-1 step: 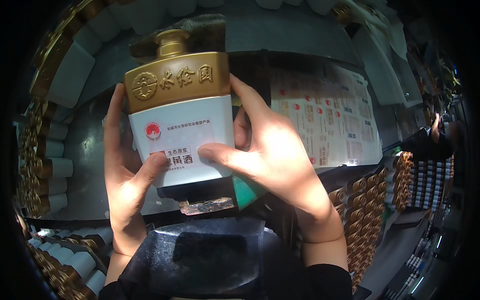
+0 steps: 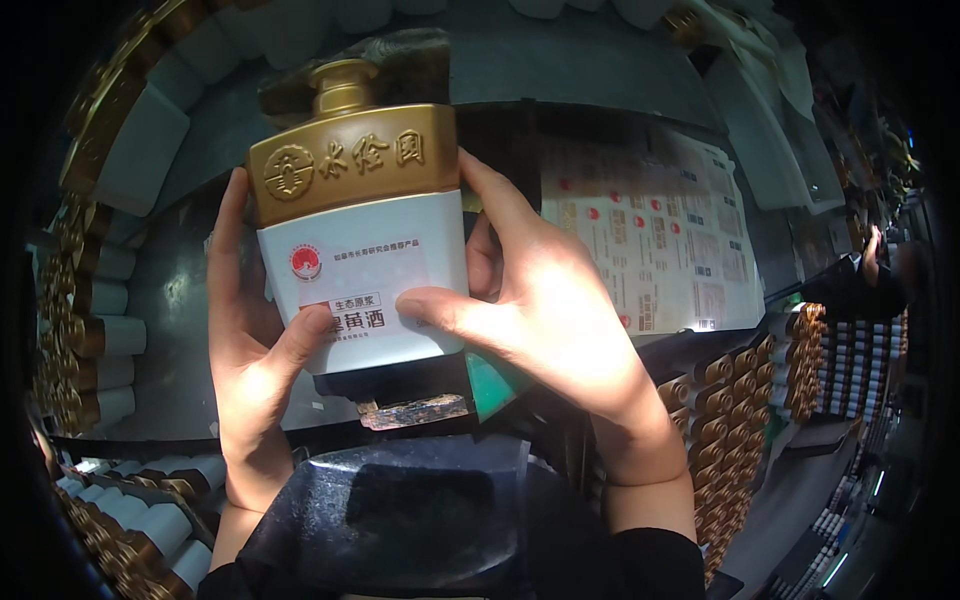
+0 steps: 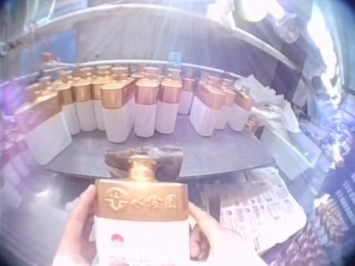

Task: The person applies paper labels to the sides of gold and white bottles. They pick up a bottle, peel a label from a sheet, and smooth it onto the bottle's surface. The person then places the labeled bottle onto a tray with other finished bottles.

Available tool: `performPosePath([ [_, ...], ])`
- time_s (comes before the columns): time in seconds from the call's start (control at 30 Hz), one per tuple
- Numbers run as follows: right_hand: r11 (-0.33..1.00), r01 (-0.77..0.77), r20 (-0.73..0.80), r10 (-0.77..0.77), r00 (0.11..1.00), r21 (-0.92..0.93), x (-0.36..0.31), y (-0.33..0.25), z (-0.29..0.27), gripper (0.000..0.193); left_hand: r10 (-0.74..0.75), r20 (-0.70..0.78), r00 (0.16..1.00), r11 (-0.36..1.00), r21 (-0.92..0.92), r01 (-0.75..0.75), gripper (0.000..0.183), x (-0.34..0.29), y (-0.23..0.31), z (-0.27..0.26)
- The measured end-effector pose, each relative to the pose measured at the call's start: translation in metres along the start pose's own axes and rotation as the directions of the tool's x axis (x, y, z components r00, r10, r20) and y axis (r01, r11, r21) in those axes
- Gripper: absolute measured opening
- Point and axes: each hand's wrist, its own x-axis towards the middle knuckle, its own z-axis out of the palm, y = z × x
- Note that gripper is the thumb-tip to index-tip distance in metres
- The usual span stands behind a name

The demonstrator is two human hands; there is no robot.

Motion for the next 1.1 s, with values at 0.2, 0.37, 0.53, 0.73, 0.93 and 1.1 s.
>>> performPosePath([
  [0.2, 0.996, -0.045, 0.006, 0.045, 0.999, 0.074, -0.002, -0.002, 0.0, 0.09, 0.071, 0.064, 0.995, 0.935, 0.342, -0.089, 0.059, -0.014, 0.003, -0.011],
  [0.37, 0.992, -0.032, 0.0, 0.032, 0.999, -0.121, -0.005, -0.006, 0.002, 0.096, -0.094, 0.114, 0.989, 0.911, 0.41, 0.04, 0.039, -0.014, 0.016, -0.005],
  [0.53, 0.998, 0.052, -0.007, -0.053, 0.999, -0.031, -0.005, 0.002, 0.0, 0.092, -0.013, 0.121, 0.993, 0.89, 0.454, -0.043, 0.041, -0.016, 0.01, -0.009],
  [0.73, 0.994, 0.052, -0.033, -0.056, 0.998, -0.098, -0.004, 0.003, 0.002, 0.078, 0.076, 0.166, 0.983, 0.821, 0.549, -0.156, 0.046, -0.015, 0.006, -0.012],
  [0.93, 0.969, 0.223, -0.154, -0.238, 0.959, -0.11, -0.021, 0.017, 0.004, 0.054, 0.077, 0.143, 0.987, 0.931, 0.343, -0.122, 0.084, -0.023, -0.006, -0.021],
  [1.1, 0.897, 0.378, -0.106, -0.409, 0.906, -0.23, -0.078, 0.022, 0.025, 0.052, 0.117, 0.174, 0.978, 0.89, 0.418, -0.181, 0.099, -0.029, -0.005, -0.029],
])
